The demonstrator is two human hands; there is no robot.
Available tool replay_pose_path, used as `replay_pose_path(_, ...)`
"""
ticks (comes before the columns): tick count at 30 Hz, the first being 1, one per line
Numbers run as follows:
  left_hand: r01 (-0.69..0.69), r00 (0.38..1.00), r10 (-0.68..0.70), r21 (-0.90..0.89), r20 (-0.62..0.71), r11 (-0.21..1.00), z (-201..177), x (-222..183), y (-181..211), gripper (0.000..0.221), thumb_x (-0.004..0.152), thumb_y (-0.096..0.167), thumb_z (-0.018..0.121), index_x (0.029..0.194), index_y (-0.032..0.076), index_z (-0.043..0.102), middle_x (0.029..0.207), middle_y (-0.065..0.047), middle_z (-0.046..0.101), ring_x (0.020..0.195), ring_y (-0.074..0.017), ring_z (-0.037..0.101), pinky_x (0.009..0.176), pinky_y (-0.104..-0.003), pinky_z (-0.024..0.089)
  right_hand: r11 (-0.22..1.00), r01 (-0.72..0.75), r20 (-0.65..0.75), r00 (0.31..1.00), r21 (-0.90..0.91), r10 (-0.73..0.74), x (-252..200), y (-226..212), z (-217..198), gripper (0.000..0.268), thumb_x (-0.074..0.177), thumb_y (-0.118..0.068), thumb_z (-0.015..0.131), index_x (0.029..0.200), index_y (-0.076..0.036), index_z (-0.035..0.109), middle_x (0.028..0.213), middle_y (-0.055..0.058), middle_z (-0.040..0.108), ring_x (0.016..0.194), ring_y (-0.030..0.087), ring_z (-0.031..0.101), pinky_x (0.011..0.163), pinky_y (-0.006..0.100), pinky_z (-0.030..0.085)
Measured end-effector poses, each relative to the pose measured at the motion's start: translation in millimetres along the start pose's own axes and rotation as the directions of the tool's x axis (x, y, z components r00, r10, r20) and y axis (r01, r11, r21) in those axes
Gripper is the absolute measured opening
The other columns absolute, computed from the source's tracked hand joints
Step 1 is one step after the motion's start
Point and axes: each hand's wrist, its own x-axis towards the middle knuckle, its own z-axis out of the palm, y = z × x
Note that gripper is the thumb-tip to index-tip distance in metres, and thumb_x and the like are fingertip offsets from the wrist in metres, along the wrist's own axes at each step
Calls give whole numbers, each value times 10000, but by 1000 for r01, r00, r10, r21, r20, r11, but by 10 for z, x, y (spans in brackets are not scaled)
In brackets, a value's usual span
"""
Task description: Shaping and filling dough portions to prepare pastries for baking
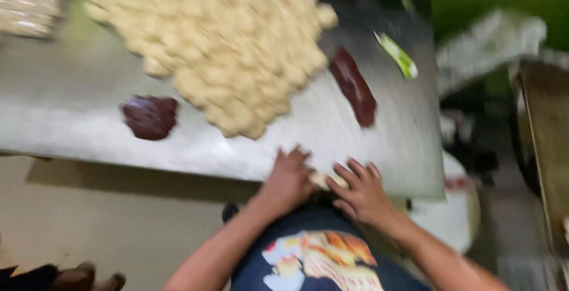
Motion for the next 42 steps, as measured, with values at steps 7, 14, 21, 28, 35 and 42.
replay_pose_path(7, 233, 968, -227, 50, -105, 971, -358, 177, 585, 387, 842, 255, 774, 1161, 64, 665, 1330, -181, 609, 1363, -448, 516, 1072, -590, 441, 949, -174, -291, 923, 262, 250, 863, 1842, 34, 444, 1013, -364, 568, 1378, -117, 509, 1484, 181, 501, 1444, 407, 381, 1144, 609, 241)
replay_pose_path(14, 123, 992, -104, 306, -78, 944, -258, 442, 731, 258, 778, -59, 602, 1034, -51, 571, 1147, -285, 597, 1055, -440, 572, 869, -499, 523, 914, -388, -75, 914, 122, 398, 1807, 3185, 696, 513, 913, -290, 707, 1415, -223, 629, 1156, 109, 707, 971, 399, 634, 687, 552, 550)
replay_pose_path(21, 175, 969, -127, 224, -213, 959, -52, 371, 808, 227, 953, 218, 702, 1061, 47, 598, 827, -115, 578, 799, -337, 538, 646, -448, 462, 617, -634, 254, 764, 466, 593, 1273, 2743, 260, 480, 873, -208, 541, 1334, -81, 571, 1152, 287, 611, 1057, 502, 591, 835, 583, 479)
replay_pose_path(28, 734, 670, -673, -146, 311, 663, -272, 693, 90, 427, 874, 496, 669, 1093, 133, 620, 1049, -211, 730, 1024, -446, 663, 814, -514, 485, 434, -650, 284, 706, 624, 648, 460, 775, -705, 751, 868, -292, 634, 1548, -195, 329, 1420, 77, 571, 1172, 343, 622, 979, 440, 471)
replay_pose_path(35, 577, 786, -462, -216, 411, 788, -498, 773, -97, 372, 870, 407, 602, 1123, 144, 678, 1119, -249, 706, 1055, -461, 659, 811, -541, 510, 701, -706, 432, 667, 105, 607, 99, -478, -612, 868, 889, -417, 551, 1657, -443, 146, 1115, 169, 740, 851, 488, 719, 696, 524, 517)
replay_pose_path(42, 513, 839, -351, -391, 415, 764, -396, 673, -338, 424, 984, 438, 514, 1136, 122, 752, 1157, -218, 720, 1084, -441, 642, 847, -528, 494, 550, -821, 475, 427, -154, 770, 311, -947, -799, 863, 893, -360, 546, 1631, -600, 168, 1069, -145, 783, 547, 201, 613, 599, 303, 486)
